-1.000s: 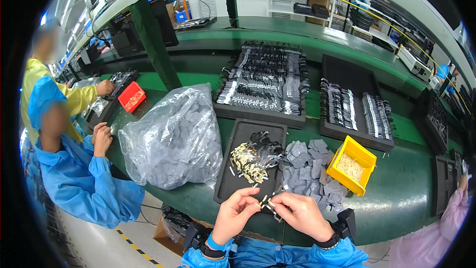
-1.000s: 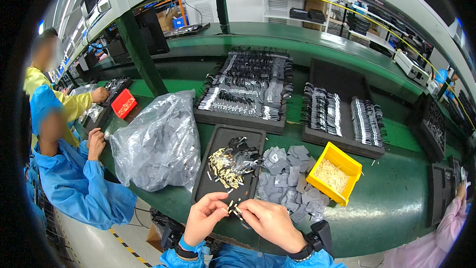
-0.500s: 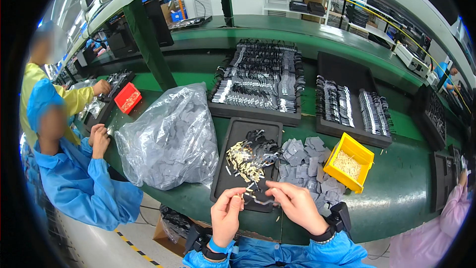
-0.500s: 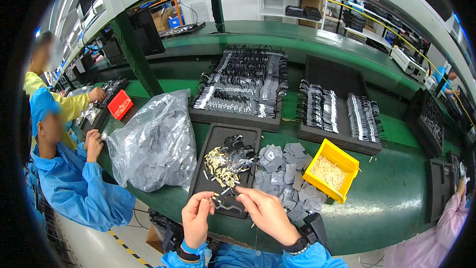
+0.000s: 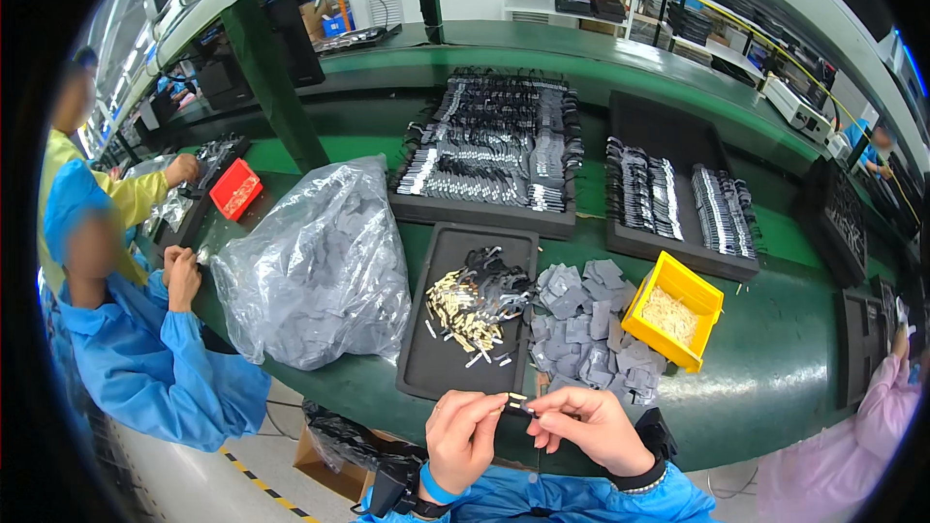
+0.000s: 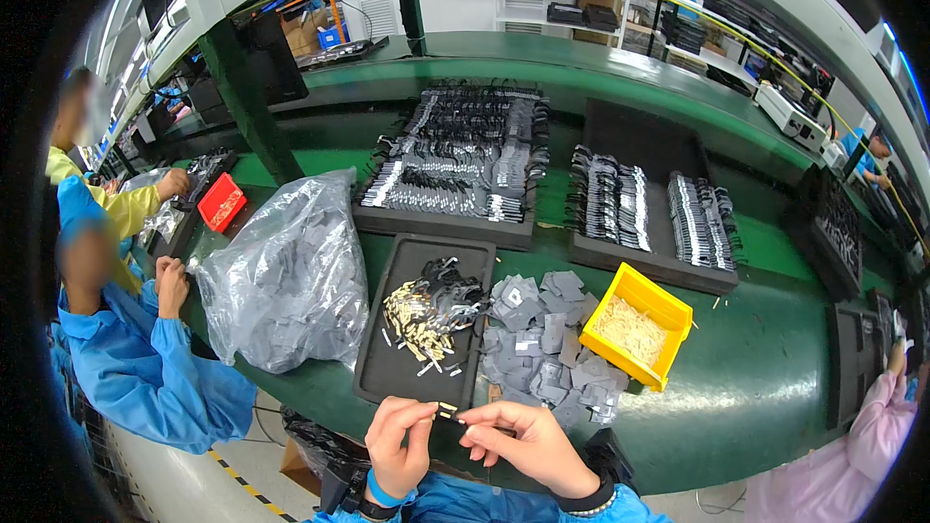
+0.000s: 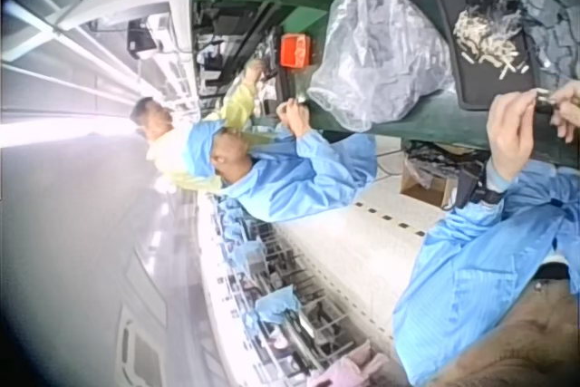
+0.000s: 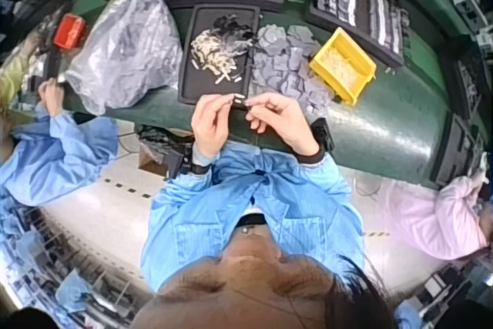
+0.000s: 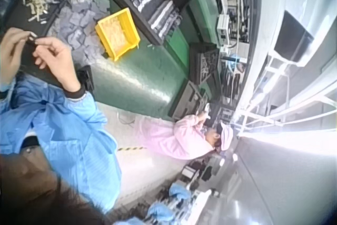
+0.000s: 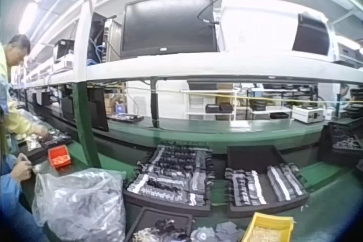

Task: Assembling small gray plastic components and inserting yellow pins into them at a manufacturing workstation.

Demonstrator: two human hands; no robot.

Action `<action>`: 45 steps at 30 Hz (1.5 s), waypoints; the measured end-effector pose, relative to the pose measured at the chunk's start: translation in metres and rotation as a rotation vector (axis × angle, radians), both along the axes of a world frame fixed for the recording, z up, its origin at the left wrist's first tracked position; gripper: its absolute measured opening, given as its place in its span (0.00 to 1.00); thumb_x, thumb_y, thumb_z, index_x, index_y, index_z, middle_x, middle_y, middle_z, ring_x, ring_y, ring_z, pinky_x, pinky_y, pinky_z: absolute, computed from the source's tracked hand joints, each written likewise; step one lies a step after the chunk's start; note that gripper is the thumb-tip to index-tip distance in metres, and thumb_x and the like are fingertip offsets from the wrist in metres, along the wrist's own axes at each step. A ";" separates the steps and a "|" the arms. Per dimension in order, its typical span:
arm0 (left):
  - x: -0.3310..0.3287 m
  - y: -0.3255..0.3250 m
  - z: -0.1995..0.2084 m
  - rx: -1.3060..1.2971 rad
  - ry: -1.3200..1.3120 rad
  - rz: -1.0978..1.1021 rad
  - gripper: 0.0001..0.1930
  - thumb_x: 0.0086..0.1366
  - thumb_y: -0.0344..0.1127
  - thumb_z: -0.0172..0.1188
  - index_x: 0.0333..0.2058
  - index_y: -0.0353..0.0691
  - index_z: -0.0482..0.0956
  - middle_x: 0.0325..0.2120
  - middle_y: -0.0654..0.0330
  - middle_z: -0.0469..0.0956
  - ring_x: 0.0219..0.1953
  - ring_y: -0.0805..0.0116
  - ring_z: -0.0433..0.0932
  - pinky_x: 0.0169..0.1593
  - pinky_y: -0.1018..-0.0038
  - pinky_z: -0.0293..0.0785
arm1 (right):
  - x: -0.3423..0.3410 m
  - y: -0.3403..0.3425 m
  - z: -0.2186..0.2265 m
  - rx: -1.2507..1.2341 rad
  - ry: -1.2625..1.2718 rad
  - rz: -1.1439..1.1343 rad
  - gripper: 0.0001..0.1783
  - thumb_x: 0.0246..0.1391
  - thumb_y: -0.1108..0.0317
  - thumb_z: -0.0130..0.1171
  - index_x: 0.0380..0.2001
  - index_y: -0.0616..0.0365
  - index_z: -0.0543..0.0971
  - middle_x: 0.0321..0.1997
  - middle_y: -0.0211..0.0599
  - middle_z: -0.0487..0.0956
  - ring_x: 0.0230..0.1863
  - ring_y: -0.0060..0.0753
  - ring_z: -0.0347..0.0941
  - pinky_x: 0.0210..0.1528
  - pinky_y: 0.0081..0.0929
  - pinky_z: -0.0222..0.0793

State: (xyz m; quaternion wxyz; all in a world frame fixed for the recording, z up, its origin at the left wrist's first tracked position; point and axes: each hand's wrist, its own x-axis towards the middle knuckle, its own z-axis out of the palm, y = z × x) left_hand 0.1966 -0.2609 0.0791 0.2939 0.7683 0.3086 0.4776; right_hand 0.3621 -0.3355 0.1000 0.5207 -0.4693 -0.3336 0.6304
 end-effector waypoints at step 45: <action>0.014 -0.017 0.012 -0.745 -0.165 -0.288 0.05 0.59 0.26 0.55 0.33 0.32 0.76 0.24 0.62 0.73 0.18 0.81 0.67 0.20 0.84 0.63 | -0.006 -0.002 0.003 0.630 -1.082 -0.547 0.09 0.33 0.81 0.61 0.23 0.60 0.75 0.23 0.36 0.75 0.24 0.35 0.72 0.26 0.26 0.68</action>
